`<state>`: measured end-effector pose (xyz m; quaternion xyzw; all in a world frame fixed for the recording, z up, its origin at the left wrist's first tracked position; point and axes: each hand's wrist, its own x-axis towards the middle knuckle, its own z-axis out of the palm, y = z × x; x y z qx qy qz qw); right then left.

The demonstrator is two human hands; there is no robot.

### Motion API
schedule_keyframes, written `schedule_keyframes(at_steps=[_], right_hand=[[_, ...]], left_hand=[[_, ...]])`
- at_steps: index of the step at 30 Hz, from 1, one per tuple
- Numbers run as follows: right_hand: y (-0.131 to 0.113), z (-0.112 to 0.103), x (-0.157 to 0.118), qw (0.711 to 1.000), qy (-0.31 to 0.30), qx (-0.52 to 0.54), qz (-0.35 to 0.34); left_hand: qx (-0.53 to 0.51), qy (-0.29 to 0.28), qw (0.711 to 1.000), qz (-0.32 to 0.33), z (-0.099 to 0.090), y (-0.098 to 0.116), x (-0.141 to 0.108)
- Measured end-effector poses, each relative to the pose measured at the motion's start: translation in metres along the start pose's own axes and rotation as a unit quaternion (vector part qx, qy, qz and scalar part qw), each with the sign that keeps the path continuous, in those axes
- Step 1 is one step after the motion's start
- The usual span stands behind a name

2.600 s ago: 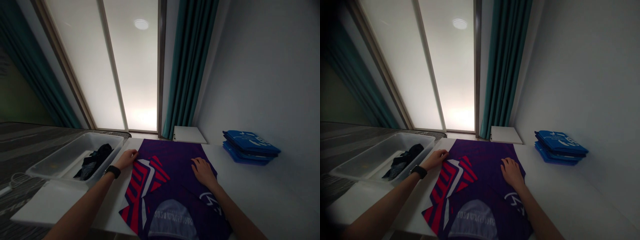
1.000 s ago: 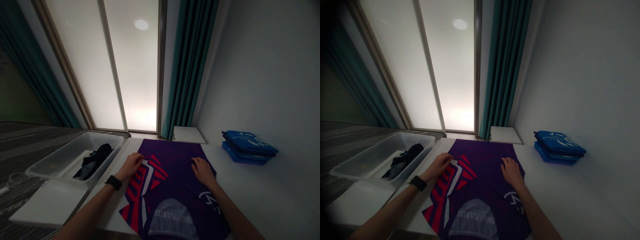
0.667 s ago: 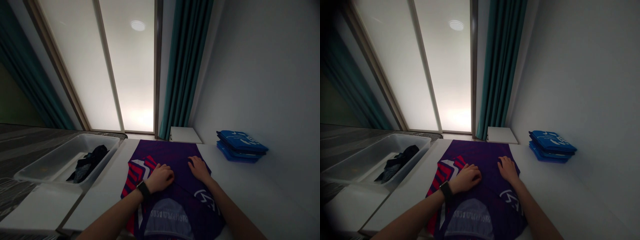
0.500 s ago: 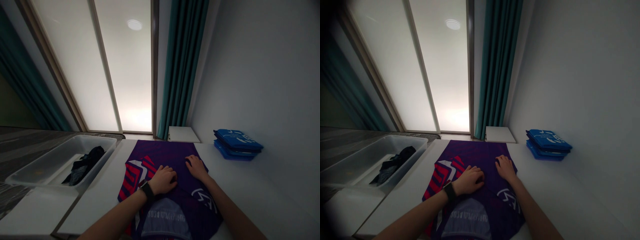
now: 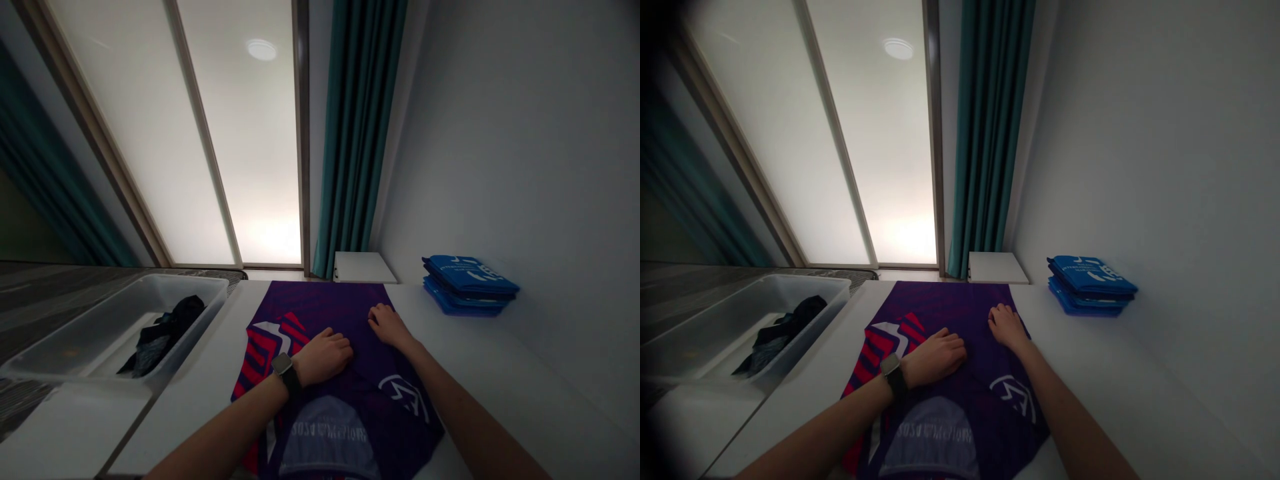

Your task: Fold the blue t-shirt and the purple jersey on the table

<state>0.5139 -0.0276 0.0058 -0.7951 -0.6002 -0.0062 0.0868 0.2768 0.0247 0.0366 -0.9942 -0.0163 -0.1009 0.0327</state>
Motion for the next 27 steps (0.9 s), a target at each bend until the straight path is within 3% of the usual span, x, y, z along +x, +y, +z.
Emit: schedule_keyframes(at_steps=[5,10,17,22,27], right_hand=[[-0.003,-0.005,0.006,1.0,-0.01,-0.009,-0.004],[-0.01,-0.002,0.003,1.0,-0.002,-0.013,-0.004],[0.006,-0.003,-0.001,1.0,0.004,-0.002,-0.023],[0.007,-0.002,-0.012,0.999,0.02,-0.018,-0.031],[-0.001,0.004,-0.02,0.998,0.042,-0.038,-0.029]], left_hand=[[-0.013,0.012,0.999,-0.038,-0.009,-0.015,-0.007],[-0.035,-0.006,0.998,-0.061,-0.002,-0.024,-0.019],[-0.134,0.055,0.967,-0.209,0.0,-0.044,-0.037],[-0.091,0.024,0.957,-0.273,0.021,-0.042,-0.05],[-0.039,0.03,0.953,-0.298,0.039,-0.032,-0.054]])
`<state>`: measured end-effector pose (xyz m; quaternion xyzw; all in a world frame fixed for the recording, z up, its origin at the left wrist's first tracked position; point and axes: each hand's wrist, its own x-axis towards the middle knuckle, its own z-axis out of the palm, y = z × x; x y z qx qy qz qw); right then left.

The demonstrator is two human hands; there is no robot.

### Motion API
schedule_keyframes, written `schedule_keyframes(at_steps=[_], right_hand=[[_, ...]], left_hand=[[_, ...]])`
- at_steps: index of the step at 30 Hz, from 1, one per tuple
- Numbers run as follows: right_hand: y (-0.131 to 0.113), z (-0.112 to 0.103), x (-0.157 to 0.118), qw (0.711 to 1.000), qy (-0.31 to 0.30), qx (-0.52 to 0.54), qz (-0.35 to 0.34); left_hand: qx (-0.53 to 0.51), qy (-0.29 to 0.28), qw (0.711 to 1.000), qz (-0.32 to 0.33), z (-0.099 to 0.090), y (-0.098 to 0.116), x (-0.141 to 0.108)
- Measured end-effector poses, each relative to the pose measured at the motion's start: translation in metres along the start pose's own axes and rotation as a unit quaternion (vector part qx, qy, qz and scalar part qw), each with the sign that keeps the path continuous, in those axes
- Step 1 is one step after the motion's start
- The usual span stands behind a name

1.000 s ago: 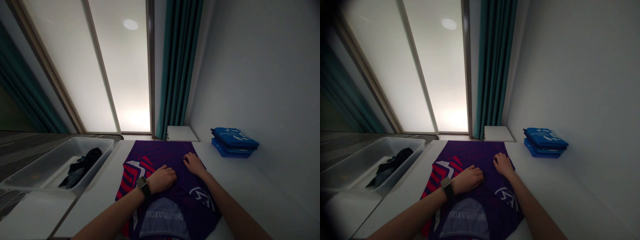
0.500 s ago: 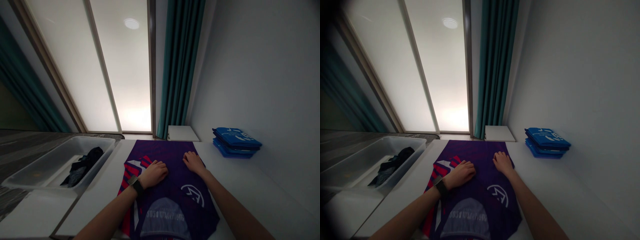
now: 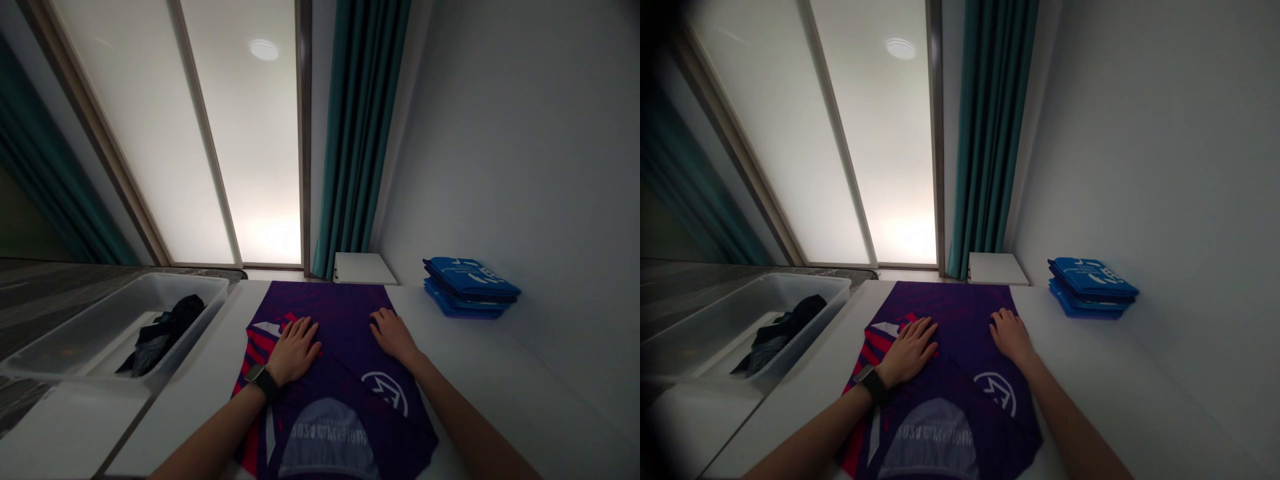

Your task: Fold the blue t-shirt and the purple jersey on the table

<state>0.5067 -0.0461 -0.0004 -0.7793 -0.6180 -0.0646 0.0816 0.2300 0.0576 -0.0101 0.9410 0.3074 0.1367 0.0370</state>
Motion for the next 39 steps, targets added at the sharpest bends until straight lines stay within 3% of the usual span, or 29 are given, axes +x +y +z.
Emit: schedule_keyframes(at_steps=[10,15,18,22,27,34,39], right_hand=[[-0.013,0.01,0.003,0.999,0.032,-0.002,0.006],[-0.022,0.014,0.012,0.992,0.054,0.112,0.005],[-0.01,0.013,0.018,0.986,0.058,0.156,-0.001],[0.025,0.006,0.014,0.975,0.084,0.2,0.041],[0.051,0.003,-0.009,0.964,0.108,0.225,0.086],[0.047,0.017,-0.021,0.972,0.094,0.199,0.083],[0.043,0.019,-0.023,0.979,0.083,0.168,0.084]], left_hand=[[0.002,-0.012,1.0,-0.009,-0.006,-0.014,-0.003],[0.002,-0.023,1.0,-0.005,-0.011,-0.028,-0.007],[-0.004,-0.028,1.0,-0.004,-0.012,-0.034,-0.008],[-0.024,-0.019,0.999,-0.028,-0.014,-0.033,-0.003],[-0.072,0.024,0.997,0.006,-0.02,-0.003,0.013],[-0.121,0.016,0.987,0.104,-0.013,0.07,0.059],[-0.109,0.014,0.989,0.104,0.003,0.091,0.102]])
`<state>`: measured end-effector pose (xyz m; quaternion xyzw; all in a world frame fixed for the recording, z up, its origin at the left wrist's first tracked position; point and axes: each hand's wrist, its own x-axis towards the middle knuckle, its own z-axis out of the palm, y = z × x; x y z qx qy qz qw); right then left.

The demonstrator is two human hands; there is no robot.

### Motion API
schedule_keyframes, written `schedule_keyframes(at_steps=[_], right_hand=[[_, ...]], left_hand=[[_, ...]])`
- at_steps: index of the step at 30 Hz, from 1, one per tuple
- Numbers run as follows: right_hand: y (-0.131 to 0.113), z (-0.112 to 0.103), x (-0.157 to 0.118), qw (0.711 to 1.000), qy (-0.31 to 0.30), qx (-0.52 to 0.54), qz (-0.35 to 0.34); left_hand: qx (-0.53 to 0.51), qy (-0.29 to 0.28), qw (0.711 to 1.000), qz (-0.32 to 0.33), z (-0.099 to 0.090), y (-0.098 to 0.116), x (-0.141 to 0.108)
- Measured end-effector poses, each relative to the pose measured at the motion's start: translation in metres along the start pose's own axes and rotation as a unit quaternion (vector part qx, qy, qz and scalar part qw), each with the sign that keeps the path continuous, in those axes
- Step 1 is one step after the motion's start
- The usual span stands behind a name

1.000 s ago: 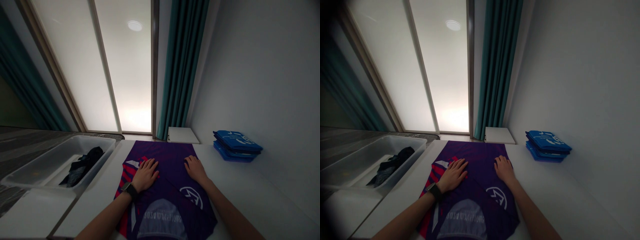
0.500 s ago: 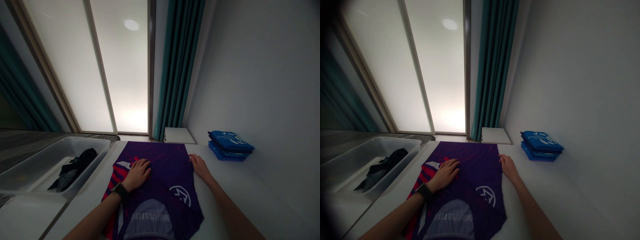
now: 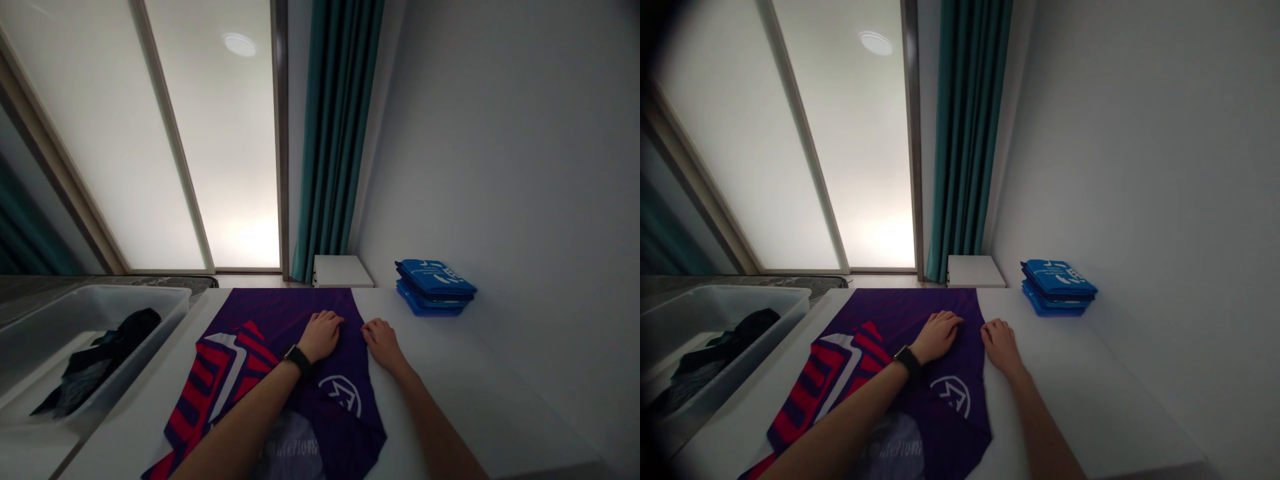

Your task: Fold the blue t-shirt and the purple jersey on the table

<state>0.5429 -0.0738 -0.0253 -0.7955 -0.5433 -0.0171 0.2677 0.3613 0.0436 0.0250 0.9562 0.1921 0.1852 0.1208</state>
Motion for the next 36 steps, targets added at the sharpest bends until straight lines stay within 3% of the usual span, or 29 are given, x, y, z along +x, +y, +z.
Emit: schedule_keyframes(at_steps=[4,10,15,22,31,36], right_hand=[[-0.003,-0.001,-0.001,1.0,-0.001,-0.017,-0.003],[-0.008,-0.005,-0.003,0.999,0.006,-0.037,-0.011],[-0.007,-0.006,-0.005,0.999,0.001,-0.023,-0.023],[-0.008,-0.008,-0.005,0.999,-0.006,-0.028,-0.02],[-0.009,-0.006,-0.004,0.998,-0.01,-0.055,-0.007],[-0.008,-0.006,-0.004,0.999,-0.02,-0.036,-0.007]], left_hand=[[0.003,-0.005,1.0,-0.004,0.012,-0.005,0.013],[-0.01,0.001,1.0,-0.003,0.022,-0.011,0.006],[-0.001,0.009,1.0,-0.022,0.022,-0.01,0.005],[0.007,0.04,0.994,-0.098,0.023,-0.013,0.008],[-0.024,0.048,0.993,-0.107,0.024,-0.017,0.01],[-0.051,0.035,0.99,-0.126,0.021,-0.031,0.012]])
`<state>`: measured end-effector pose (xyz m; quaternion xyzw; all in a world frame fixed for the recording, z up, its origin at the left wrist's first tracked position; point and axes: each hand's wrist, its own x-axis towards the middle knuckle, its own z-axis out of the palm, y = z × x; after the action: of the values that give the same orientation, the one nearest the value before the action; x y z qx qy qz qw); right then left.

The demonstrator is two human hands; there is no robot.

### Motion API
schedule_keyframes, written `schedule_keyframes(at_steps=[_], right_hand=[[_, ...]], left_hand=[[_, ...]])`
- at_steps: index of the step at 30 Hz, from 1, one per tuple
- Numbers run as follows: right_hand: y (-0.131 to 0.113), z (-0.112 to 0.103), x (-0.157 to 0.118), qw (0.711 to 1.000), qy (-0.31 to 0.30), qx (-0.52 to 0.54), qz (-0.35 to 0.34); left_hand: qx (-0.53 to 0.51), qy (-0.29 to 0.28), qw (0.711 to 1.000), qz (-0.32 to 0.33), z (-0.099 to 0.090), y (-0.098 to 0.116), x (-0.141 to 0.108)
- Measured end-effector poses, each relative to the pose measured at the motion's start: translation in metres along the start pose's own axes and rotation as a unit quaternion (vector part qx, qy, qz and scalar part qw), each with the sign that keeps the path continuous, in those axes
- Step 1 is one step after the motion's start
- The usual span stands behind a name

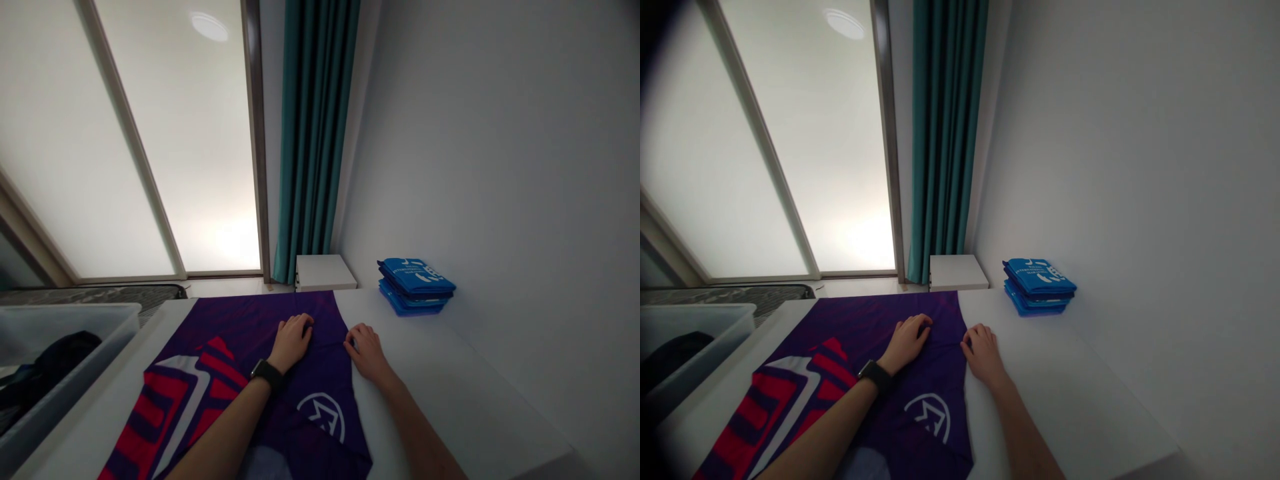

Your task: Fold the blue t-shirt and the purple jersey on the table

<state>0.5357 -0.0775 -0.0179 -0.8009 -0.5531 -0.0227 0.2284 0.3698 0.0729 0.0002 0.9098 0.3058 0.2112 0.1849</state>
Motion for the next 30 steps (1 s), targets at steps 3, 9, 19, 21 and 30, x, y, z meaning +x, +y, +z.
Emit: schedule_keyframes(at_steps=[3,9,19,21,30], right_hand=[[0.0,0.001,0.0,1.0,-0.004,0.006,0.003],[-0.003,0.003,-0.001,0.999,0.013,-0.023,0.039],[-0.003,0.004,-0.001,0.998,0.024,-0.021,0.045],[0.004,0.001,-0.001,0.999,0.007,0.012,0.035],[0.012,-0.006,-0.001,0.998,-0.026,0.046,0.026]], left_hand=[[-0.033,-0.009,0.999,-0.005,0.001,-0.01,0.004],[-0.082,0.01,0.997,-0.003,0.006,-0.016,0.006],[-0.04,0.006,0.999,-0.002,0.005,-0.013,0.003],[-0.036,0.001,0.999,-0.001,0.005,-0.014,0.003],[-0.078,-0.003,0.997,-0.007,0.008,-0.019,0.005]])
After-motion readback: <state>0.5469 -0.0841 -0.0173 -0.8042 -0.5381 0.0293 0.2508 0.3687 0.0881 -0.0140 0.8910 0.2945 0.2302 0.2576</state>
